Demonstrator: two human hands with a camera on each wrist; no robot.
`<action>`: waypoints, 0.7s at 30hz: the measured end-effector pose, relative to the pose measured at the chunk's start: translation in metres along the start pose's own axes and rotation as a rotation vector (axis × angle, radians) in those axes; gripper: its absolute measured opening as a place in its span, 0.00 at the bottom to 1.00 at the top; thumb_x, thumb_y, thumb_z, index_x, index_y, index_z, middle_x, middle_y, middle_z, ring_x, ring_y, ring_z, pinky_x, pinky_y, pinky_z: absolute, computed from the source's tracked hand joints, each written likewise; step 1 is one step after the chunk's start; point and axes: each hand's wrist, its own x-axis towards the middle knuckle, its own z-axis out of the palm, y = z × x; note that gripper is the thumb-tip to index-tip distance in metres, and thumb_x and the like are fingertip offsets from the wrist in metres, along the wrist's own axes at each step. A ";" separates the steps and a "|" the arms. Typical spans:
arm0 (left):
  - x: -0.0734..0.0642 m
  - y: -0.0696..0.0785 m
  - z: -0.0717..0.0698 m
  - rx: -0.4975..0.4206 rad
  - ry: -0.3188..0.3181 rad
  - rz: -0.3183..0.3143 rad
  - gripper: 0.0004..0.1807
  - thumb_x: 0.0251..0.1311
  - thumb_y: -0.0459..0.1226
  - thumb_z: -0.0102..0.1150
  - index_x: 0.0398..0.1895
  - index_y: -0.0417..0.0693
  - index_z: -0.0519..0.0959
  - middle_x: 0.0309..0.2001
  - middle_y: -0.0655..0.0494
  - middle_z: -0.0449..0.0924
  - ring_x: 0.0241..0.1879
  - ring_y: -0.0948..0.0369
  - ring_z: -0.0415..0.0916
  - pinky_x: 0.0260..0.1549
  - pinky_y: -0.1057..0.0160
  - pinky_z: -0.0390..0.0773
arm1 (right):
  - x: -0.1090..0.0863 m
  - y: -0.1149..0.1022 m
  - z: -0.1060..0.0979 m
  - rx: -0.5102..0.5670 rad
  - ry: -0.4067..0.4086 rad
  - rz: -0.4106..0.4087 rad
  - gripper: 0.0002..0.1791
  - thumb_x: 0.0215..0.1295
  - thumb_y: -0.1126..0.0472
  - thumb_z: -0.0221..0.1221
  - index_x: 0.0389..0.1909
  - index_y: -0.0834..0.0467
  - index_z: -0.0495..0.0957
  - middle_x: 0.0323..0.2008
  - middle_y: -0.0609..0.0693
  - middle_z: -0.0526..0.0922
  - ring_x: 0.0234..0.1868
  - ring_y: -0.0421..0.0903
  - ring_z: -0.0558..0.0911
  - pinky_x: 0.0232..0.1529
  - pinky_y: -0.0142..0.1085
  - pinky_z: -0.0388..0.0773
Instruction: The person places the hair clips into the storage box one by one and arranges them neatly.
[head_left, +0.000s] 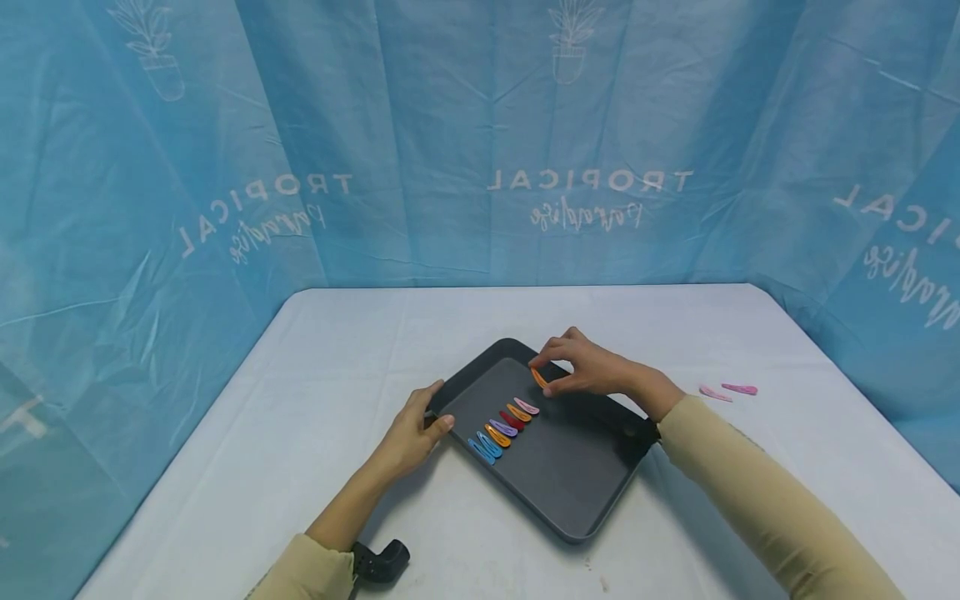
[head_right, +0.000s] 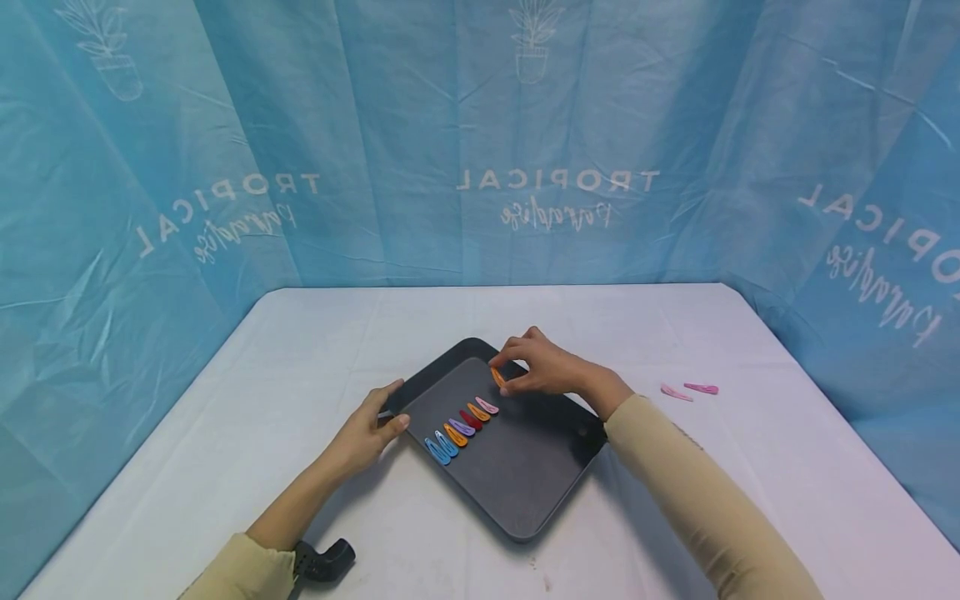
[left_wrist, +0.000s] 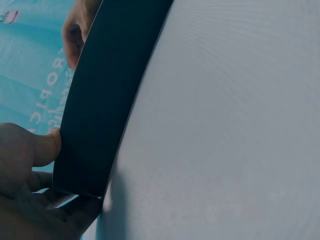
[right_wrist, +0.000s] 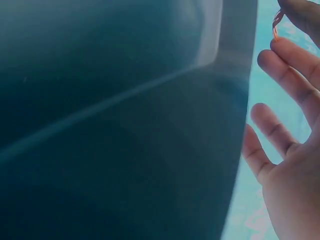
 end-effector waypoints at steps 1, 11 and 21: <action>0.000 0.000 0.000 -0.001 0.002 0.000 0.33 0.65 0.36 0.53 0.71 0.40 0.56 0.66 0.37 0.62 0.65 0.41 0.62 0.62 0.43 0.66 | 0.001 0.000 0.001 -0.004 -0.009 0.005 0.25 0.56 0.52 0.66 0.56 0.53 0.77 0.54 0.47 0.76 0.51 0.47 0.63 0.49 0.45 0.68; 0.001 -0.001 0.000 0.005 0.006 0.007 0.33 0.65 0.37 0.54 0.71 0.40 0.56 0.66 0.37 0.61 0.66 0.40 0.60 0.63 0.42 0.64 | 0.006 0.003 0.010 -0.063 -0.070 -0.005 0.25 0.58 0.52 0.65 0.57 0.52 0.77 0.54 0.47 0.76 0.50 0.46 0.65 0.48 0.43 0.71; 0.000 -0.001 0.000 0.016 0.003 0.010 0.33 0.65 0.37 0.54 0.71 0.40 0.56 0.66 0.36 0.61 0.67 0.40 0.58 0.63 0.41 0.63 | 0.011 0.008 0.018 -0.088 -0.117 -0.030 0.24 0.57 0.51 0.65 0.56 0.50 0.77 0.52 0.45 0.77 0.49 0.44 0.65 0.48 0.39 0.70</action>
